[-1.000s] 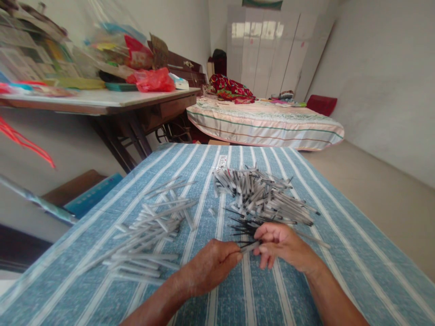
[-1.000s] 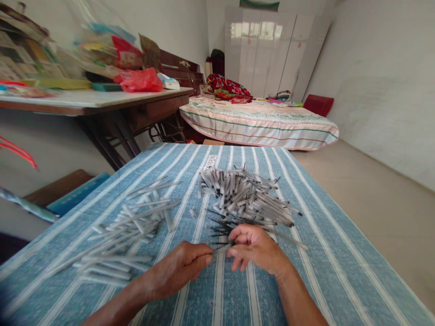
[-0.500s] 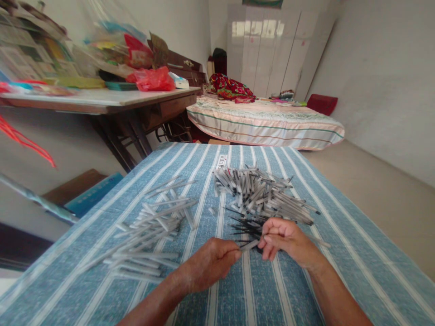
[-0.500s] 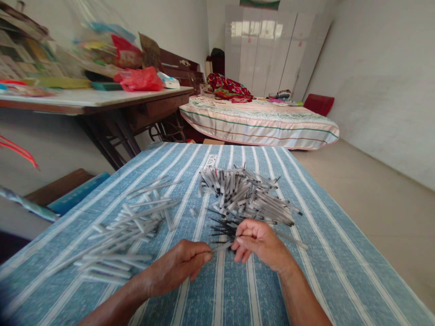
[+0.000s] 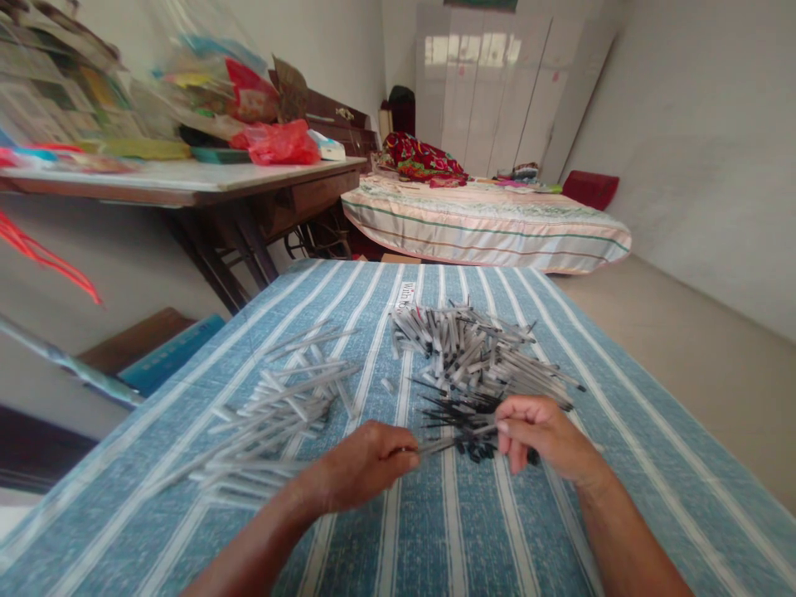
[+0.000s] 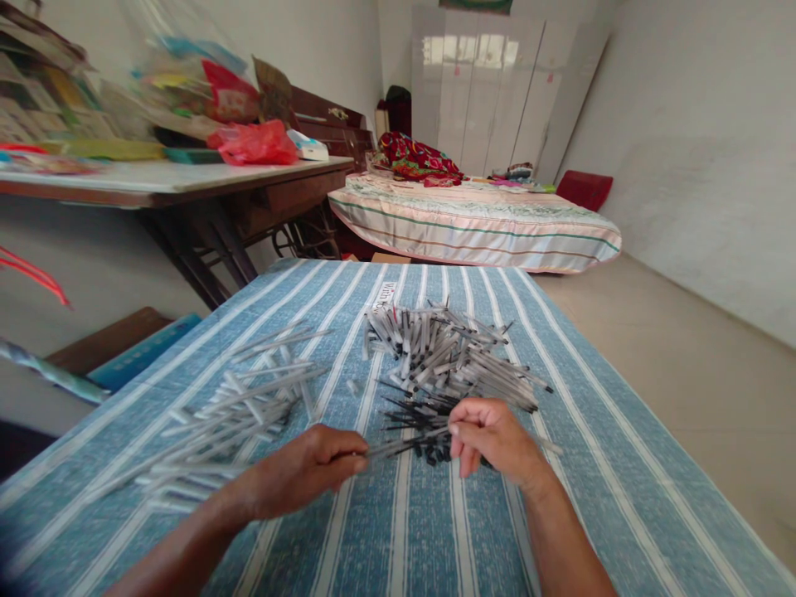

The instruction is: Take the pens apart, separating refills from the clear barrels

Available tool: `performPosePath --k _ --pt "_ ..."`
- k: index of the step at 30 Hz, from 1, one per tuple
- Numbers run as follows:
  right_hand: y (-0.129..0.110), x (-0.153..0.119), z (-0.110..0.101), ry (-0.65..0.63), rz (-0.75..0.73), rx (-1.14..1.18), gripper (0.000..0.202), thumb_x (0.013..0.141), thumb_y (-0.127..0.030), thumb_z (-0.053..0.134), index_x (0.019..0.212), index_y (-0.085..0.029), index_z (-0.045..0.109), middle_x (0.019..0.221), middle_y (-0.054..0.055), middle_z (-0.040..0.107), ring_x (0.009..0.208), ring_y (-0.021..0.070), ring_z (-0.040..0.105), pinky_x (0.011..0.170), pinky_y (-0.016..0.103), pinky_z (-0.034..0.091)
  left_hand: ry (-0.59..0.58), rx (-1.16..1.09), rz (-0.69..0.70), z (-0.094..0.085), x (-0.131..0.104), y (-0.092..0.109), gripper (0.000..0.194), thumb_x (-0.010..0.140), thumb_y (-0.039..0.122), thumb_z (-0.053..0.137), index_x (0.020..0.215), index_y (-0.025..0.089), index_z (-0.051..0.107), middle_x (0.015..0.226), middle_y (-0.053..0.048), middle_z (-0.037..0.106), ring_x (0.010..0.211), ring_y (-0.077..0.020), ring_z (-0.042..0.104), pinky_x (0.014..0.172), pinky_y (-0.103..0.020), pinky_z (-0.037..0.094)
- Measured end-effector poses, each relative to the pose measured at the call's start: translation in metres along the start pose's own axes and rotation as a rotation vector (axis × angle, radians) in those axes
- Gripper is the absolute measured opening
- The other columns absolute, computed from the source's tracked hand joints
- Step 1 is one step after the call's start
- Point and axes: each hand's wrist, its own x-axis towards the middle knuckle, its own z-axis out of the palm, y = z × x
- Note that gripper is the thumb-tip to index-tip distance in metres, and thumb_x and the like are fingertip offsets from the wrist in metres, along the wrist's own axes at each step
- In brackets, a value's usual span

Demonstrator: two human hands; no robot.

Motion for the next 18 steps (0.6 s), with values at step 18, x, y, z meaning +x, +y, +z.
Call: performPosePath --k 18 --pt "0.010 0.000 -0.020 0.145 0.124 -0.207 0.033 0.077 -0.049 0.050 0.079 -0.016 0.052 0.044 -0.005 0.056 0.025 0.0071 0.045 0.027 0.013 0.030 0.351 0.777 -0.316 -0.038 0.003 -0.018 0.023 0.080 0.019 0.043 0.097 0.018 0.059 0.100 -0.009 0.059 0.095 -0.0222 0.056 0.080 -0.032 0.043"
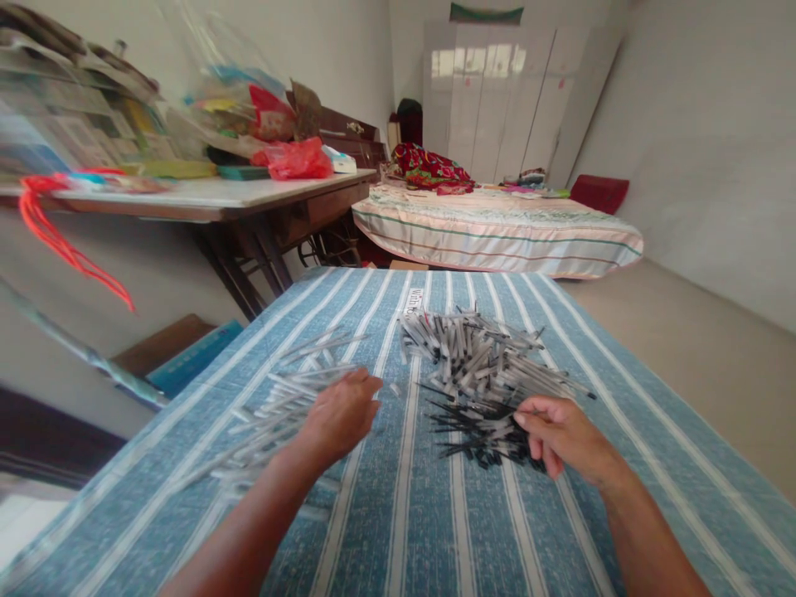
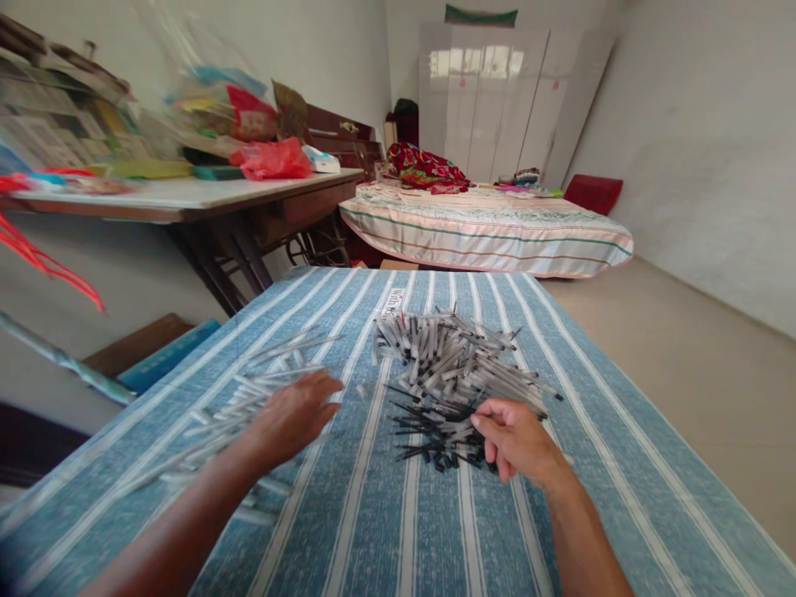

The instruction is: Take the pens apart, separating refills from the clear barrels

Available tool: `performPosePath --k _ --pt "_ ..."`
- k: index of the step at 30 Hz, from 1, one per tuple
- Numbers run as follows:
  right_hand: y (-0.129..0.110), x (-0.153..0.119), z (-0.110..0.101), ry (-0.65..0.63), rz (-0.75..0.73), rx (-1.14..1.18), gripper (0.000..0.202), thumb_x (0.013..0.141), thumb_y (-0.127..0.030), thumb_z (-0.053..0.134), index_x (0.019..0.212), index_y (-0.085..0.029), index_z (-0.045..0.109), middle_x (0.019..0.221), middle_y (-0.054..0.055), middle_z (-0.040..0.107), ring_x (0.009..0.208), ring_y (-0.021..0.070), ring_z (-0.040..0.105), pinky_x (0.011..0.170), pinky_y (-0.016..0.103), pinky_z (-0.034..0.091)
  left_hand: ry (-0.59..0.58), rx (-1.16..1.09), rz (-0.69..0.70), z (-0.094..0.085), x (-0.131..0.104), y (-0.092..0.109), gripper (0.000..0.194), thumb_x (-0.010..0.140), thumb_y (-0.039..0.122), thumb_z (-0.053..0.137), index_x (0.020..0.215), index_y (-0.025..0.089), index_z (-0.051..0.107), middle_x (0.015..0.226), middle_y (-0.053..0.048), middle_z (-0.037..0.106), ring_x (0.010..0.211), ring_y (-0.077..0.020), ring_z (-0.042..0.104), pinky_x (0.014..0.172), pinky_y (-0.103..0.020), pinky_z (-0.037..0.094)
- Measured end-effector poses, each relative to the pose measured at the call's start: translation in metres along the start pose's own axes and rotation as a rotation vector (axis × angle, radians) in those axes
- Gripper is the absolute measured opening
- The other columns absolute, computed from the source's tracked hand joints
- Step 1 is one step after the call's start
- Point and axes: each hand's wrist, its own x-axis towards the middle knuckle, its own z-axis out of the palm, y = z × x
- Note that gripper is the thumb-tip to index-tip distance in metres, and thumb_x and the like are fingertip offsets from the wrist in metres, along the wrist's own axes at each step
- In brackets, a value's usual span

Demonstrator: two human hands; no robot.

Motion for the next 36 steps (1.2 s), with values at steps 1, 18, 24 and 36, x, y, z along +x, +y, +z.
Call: performPosePath --k 1,18,24,36 --pt "-0.001 0.000 0.001 0.001 -0.015 0.003 0.033 0.077 -0.049 0.050 0.078 -0.016 0.052 0.045 -0.005 0.056 0.025 0.0070 0.046 0.028 0.014 0.031 0.002 0.002 0.079 0.004 0.006 0.007 0.024 0.079 0.017 0.044 0.098 0.019 0.059 0.102 -0.008 0.059 0.099 -0.0214 0.054 0.083 -0.032 0.042" --pt "-0.008 -0.004 0.012 -0.052 -0.135 0.049 0.029 0.081 -0.043 0.050 0.074 -0.015 0.052 0.045 -0.005 0.056 0.025 0.0047 0.043 0.029 0.012 0.028 -0.056 -0.011 -0.227 0.025 0.090 0.009 0.029 0.086 0.030 0.044 0.104 0.013 0.058 0.102 -0.013 0.060 0.100 -0.0249 0.054 0.083 -0.040 0.043" --pt "-0.010 -0.001 0.015 -0.061 -0.137 0.054 0.029 0.080 -0.043 0.050 0.072 -0.015 0.051 0.045 -0.005 0.056 0.025 0.0048 0.043 0.029 0.013 0.027 -0.167 -0.160 -0.403 0.032 0.129 -0.001 0.029 0.085 0.031 0.051 0.108 0.014 0.053 0.106 -0.007 0.057 0.090 -0.0179 0.057 0.075 -0.037 0.049" --pt "-0.022 -0.005 0.026 0.064 -0.205 0.101 0.035 0.082 -0.047 0.048 0.068 -0.015 0.051 0.047 -0.003 0.057 0.029 0.0045 0.045 0.033 0.013 0.031 -0.072 -0.599 0.071 0.014 -0.022 0.047 0.023 0.084 0.022 0.038 0.076 0.017 0.058 0.064 0.003 0.055 0.063 -0.0109 0.054 0.058 -0.019 0.037"
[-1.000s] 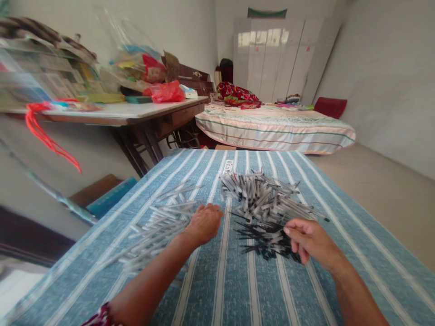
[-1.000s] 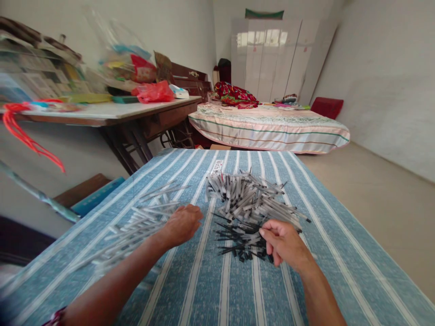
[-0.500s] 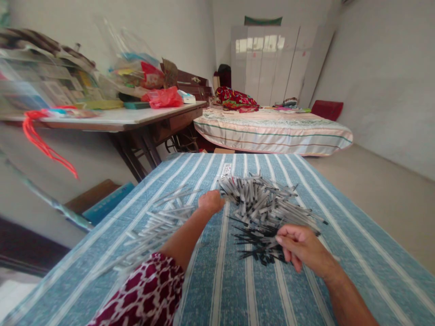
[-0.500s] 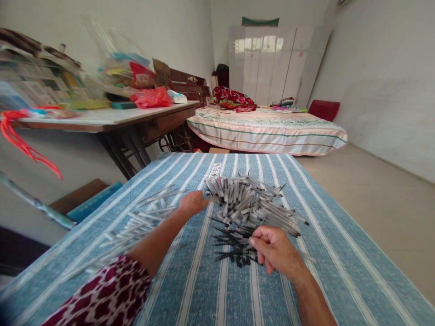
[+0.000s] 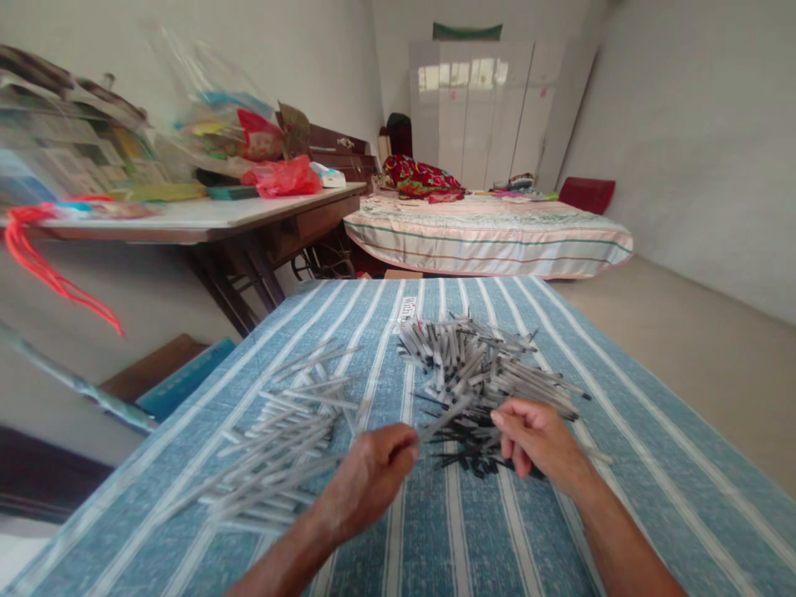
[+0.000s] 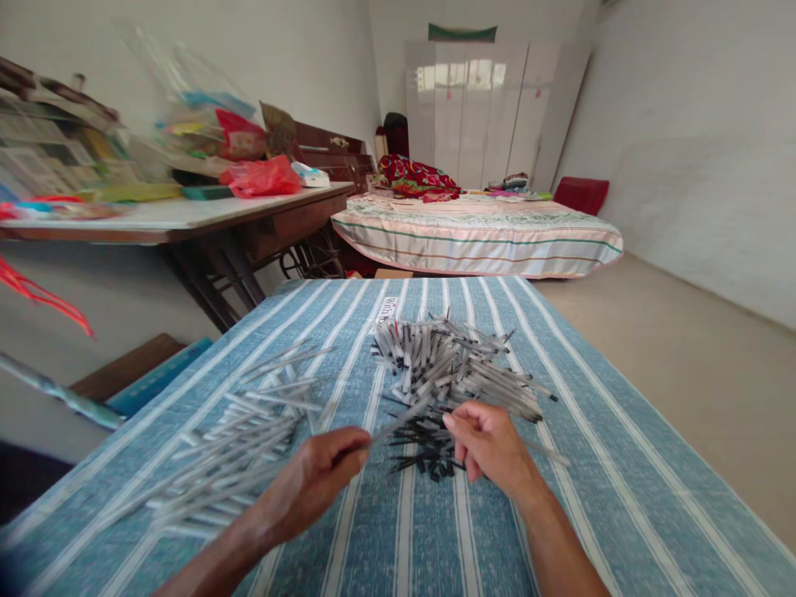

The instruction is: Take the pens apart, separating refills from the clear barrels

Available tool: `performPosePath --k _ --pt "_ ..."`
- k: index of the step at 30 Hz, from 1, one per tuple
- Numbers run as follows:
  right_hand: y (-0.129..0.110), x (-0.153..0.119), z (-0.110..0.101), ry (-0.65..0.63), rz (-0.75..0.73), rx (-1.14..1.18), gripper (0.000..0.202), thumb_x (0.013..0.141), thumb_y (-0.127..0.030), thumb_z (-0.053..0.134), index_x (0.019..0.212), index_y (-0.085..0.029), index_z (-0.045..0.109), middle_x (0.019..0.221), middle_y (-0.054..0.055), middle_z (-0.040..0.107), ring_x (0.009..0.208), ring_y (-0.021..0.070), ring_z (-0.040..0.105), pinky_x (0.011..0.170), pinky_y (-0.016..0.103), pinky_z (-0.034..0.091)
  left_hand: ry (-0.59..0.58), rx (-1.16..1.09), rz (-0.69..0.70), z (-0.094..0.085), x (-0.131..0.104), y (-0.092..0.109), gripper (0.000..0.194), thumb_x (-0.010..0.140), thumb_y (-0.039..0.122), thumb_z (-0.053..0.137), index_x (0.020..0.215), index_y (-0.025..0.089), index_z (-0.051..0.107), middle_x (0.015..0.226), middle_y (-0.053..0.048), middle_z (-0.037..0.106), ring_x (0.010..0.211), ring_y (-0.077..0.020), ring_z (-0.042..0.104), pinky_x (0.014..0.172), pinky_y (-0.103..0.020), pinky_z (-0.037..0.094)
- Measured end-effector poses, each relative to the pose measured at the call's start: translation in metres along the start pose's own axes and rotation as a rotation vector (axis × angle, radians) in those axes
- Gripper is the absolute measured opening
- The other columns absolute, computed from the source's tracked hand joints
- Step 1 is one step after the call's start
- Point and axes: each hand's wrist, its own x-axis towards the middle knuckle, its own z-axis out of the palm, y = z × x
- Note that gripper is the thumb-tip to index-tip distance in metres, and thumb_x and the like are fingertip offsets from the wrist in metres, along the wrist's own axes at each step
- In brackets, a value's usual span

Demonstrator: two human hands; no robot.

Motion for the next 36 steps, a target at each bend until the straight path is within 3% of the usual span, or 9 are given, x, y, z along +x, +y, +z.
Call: performPosePath --k 4,10,19,26,32,34,36 --pt "0.009 0.001 0.004 -0.026 0.046 0.010 0.042 0.080 -0.051 0.048 0.057 -0.016 0.046 0.041 -0.004 0.054 0.025 0.0046 0.043 0.030 0.013 0.030 -0.027 -0.184 0.106 0.013 -0.029 0.005 0.024 0.083 0.021 0.037 0.069 0.016 0.056 0.064 0.002 0.051 0.062 -0.0101 0.049 0.057 -0.019 0.034" --pt "0.019 0.003 0.007 -0.124 0.140 0.076 0.041 0.077 -0.053 0.051 0.061 -0.016 0.046 0.044 -0.002 0.059 0.025 0.0059 0.045 0.027 0.013 0.029 -0.018 -0.298 0.086 0.013 -0.027 -0.003 0.024 0.084 0.025 0.039 0.070 0.016 0.056 0.065 0.002 0.050 0.063 -0.0108 0.048 0.059 -0.020 0.033" --pt "0.018 0.004 0.011 -0.093 0.277 0.107 0.045 0.073 -0.059 0.052 0.060 -0.016 0.045 0.037 -0.002 0.056 0.020 0.0066 0.041 0.024 0.012 0.022 0.063 -0.432 0.014 0.032 -0.028 -0.006 0.027 0.085 0.031 0.038 0.069 0.016 0.055 0.060 0.003 0.043 0.058 -0.0102 0.042 0.055 -0.020 0.032" --pt "0.015 0.002 0.010 -0.139 0.194 0.238 0.039 0.075 -0.051 0.055 0.062 -0.015 0.047 0.043 -0.001 0.059 0.023 0.0063 0.044 0.026 0.013 0.025 0.035 -0.493 -0.041 0.032 -0.027 -0.007 0.025 0.080 0.035 0.045 0.069 0.015 0.057 0.058 0.004 0.041 0.055 -0.0095 0.038 0.052 -0.020 0.030" --pt "0.010 0.000 0.005 -0.150 0.096 0.350 0.033 0.067 -0.042 0.068 0.080 -0.014 0.054 0.061 0.002 0.066 0.039 0.0121 0.059 0.038 0.019 0.043 -0.042 -0.708 -0.236 0.030 -0.021 -0.007 0.032 0.075 0.045 0.045 0.063 0.016 0.053 0.047 0.007 0.031 0.044 -0.0079 0.027 0.042 -0.020 0.022" --pt "0.010 0.000 0.006 -0.169 0.110 0.346 0.039 0.065 -0.042 0.070 0.086 -0.015 0.054 0.067 0.004 0.068 0.042 0.0140 0.062 0.038 0.020 0.044 -0.052 -0.742 -0.272 0.029 -0.020 -0.007 0.033 0.074 0.047 0.046 0.064 0.016 0.052 0.044 0.008 0.029 0.041 -0.0072 0.024 0.040 -0.020 0.019" --pt "0.011 0.001 0.008 -0.158 0.139 0.306 0.039 0.069 -0.050 0.063 0.081 -0.014 0.053 0.063 0.003 0.067 0.038 0.0133 0.060 0.033 0.017 0.040 -0.045 -0.731 -0.265 0.028 -0.019 -0.006 0.033 0.074 0.048 0.047 0.062 0.017 0.051 0.044 0.008 0.029 0.040 -0.0068 0.024 0.040 -0.020 0.019"
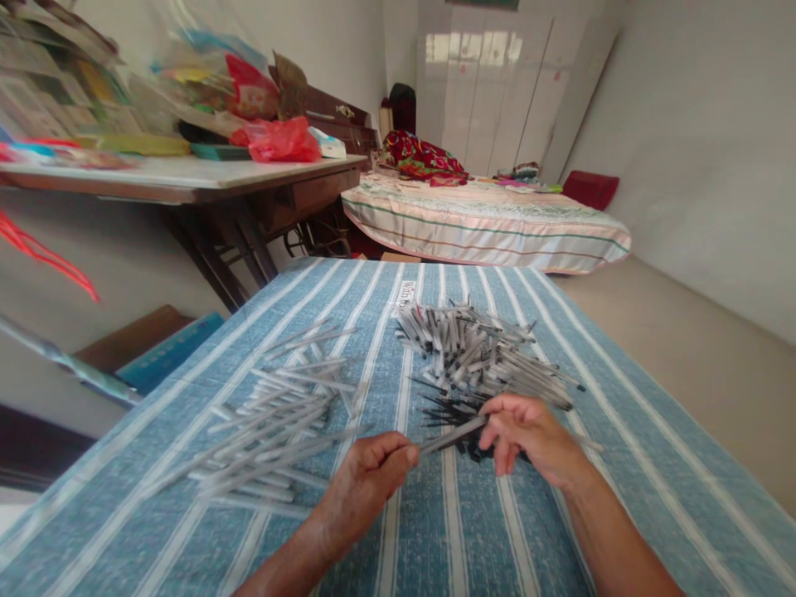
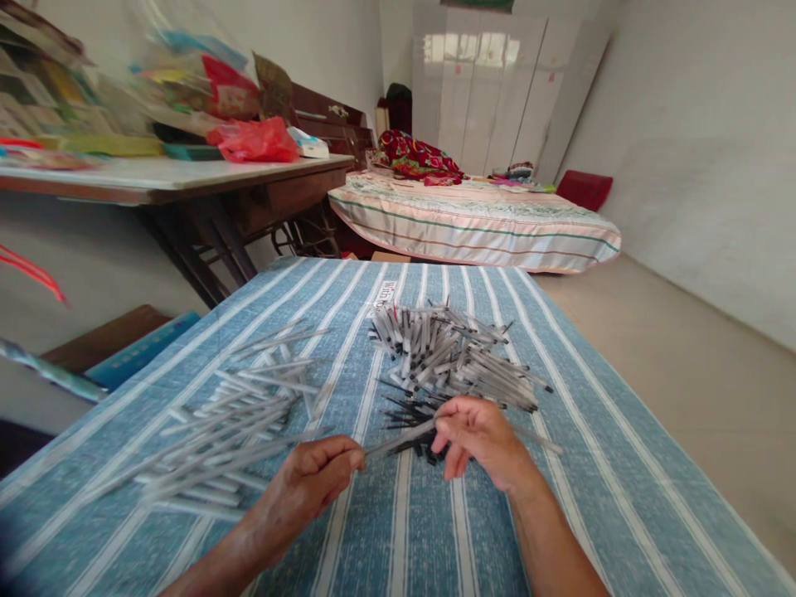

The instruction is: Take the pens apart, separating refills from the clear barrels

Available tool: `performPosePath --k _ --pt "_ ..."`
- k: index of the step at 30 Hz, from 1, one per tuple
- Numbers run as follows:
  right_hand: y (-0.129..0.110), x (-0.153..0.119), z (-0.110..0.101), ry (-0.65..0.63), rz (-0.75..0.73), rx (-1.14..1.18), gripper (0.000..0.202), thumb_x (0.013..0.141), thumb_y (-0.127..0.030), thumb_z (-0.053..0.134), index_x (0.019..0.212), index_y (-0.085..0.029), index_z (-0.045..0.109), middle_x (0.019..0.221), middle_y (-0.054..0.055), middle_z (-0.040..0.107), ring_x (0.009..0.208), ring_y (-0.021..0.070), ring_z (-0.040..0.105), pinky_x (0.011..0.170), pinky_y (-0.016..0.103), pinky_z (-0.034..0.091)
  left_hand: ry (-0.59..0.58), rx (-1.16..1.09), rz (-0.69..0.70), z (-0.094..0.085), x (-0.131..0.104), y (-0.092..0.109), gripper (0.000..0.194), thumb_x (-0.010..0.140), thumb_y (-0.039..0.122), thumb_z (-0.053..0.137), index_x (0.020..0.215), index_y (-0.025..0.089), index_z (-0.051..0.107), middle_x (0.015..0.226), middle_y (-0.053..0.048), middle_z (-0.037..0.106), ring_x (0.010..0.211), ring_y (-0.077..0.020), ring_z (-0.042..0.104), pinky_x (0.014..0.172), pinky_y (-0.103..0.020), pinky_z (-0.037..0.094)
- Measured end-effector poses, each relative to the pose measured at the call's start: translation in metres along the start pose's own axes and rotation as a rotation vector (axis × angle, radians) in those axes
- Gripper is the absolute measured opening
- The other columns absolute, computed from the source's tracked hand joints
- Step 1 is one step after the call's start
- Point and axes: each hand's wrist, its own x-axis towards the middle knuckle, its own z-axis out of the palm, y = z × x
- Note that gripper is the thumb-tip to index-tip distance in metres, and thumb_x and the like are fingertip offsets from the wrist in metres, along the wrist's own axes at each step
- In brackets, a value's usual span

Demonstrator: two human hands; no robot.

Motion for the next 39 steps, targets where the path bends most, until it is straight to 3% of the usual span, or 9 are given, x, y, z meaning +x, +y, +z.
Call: performPosePath --k 4,9,14,18,20,24,30,34,39 --pt "0.000 0.001 0.002 0.050 -0.008 -0.088 0.044 0.077 -0.056 0.050 0.064 -0.015 0.047 0.046 0.000 0.060 0.027 0.0096 0.052 0.028 0.014 0.029 -0.003 0.034 0.020 0.000 -0.001 0.003 0.032 0.074 0.046 0.047 0.061 0.017 0.051 0.045 0.008 0.031 0.041 -0.0069 0.026 0.040 -0.020 0.021" --pt "-0.003 0.000 0.001 -0.033 -0.043 -0.028 0.038 0.071 -0.049 0.061 0.085 -0.016 0.051 0.065 0.002 0.066 0.042 0.0138 0.062 0.038 0.019 0.043 -0.005 0.045 0.033 0.001 0.000 0.003 0.031 0.074 0.044 0.047 0.062 0.016 0.051 0.045 0.007 0.031 0.042 -0.0073 0.027 0.040 -0.020 0.022" --pt "0.000 0.000 0.002 0.036 -0.016 -0.138 0.044 0.079 -0.056 0.046 0.065 -0.015 0.048 0.045 -0.001 0.059 0.026 0.0088 0.050 0.028 0.014 0.029 -0.008 0.063 0.037 0.000 0.000 0.002 0.031 0.075 0.045 0.045 0.063 0.017 0.051 0.045 0.007 0.031 0.042 -0.0074 0.027 0.041 -0.020 0.022" --pt "0.000 0.000 0.000 -0.043 -0.032 -0.094 0.039 0.073 -0.052 0.058 0.083 -0.015 0.051 0.061 0.001 0.065 0.038 0.0123 0.059 0.035 0.017 0.040 -0.010 0.065 0.024 0.000 0.000 0.000 0.033 0.075 0.047 0.045 0.064 0.017 0.052 0.046 0.007 0.033 0.042 -0.0076 0.028 0.040 -0.020 0.022" --pt "0.000 0.000 0.001 -0.033 -0.004 -0.080 0.042 0.074 -0.055 0.054 0.086 -0.015 0.051 0.062 0.002 0.066 0.038 0.0134 0.060 0.034 0.018 0.040 -0.011 0.064 0.026 0.000 0.001 -0.002 0.033 0.075 0.048 0.045 0.065 0.017 0.052 0.046 0.007 0.032 0.042 -0.0075 0.028 0.040 -0.020 0.022" --pt "0.001 0.001 0.001 0.039 0.022 -0.131 0.044 0.078 -0.058 0.047 0.067 -0.015 0.048 0.047 0.000 0.060 0.028 0.0102 0.053 0.028 0.015 0.031 -0.009 0.050 0.023 -0.001 0.003 -0.003 0.034 0.075 0.049 0.045 0.065 0.016 0.052 0.045 0.008 0.031 0.041 -0.0073 0.026 0.040 -0.020 0.021" --pt "-0.001 -0.001 -0.002 -0.077 -0.015 -0.032 0.038 0.073 -0.046 0.061 0.093 -0.016 0.050 0.066 0.001 0.066 0.041 0.0138 0.062 0.037 0.019 0.044 -0.025 0.035 0.025 0.000 0.002 -0.003 0.033 0.076 0.047 0.045 0.066 0.016 0.051 0.045 0.008 0.030 0.041 -0.0068 0.024 0.039 -0.020 0.019" --pt "0.001 0.000 0.000 -0.031 0.020 -0.070 0.036 0.074 -0.049 0.058 0.073 -0.014 0.051 0.057 0.002 0.064 0.039 0.0134 0.060 0.036 0.019 0.043 -0.034 0.053 0.055 -0.001 0.002 -0.004 0.033 0.077 0.046 0.045 0.065 0.016 0.050 0.046 0.008 0.030 0.042 -0.0068 0.025 0.040 -0.020 0.020" --pt "0.004 0.003 -0.001 -0.007 0.015 -0.081 0.034 0.074 -0.046 0.060 0.070 -0.013 0.052 0.061 0.003 0.066 0.044 0.0139 0.063 0.039 0.019 0.046 -0.029 0.077 0.046 -0.001 0.005 -0.007 0.033 0.077 0.046 0.044 0.065 0.016 0.051 0.046 0.007 0.033 0.042 -0.0070 0.027 0.040 -0.020 0.021"
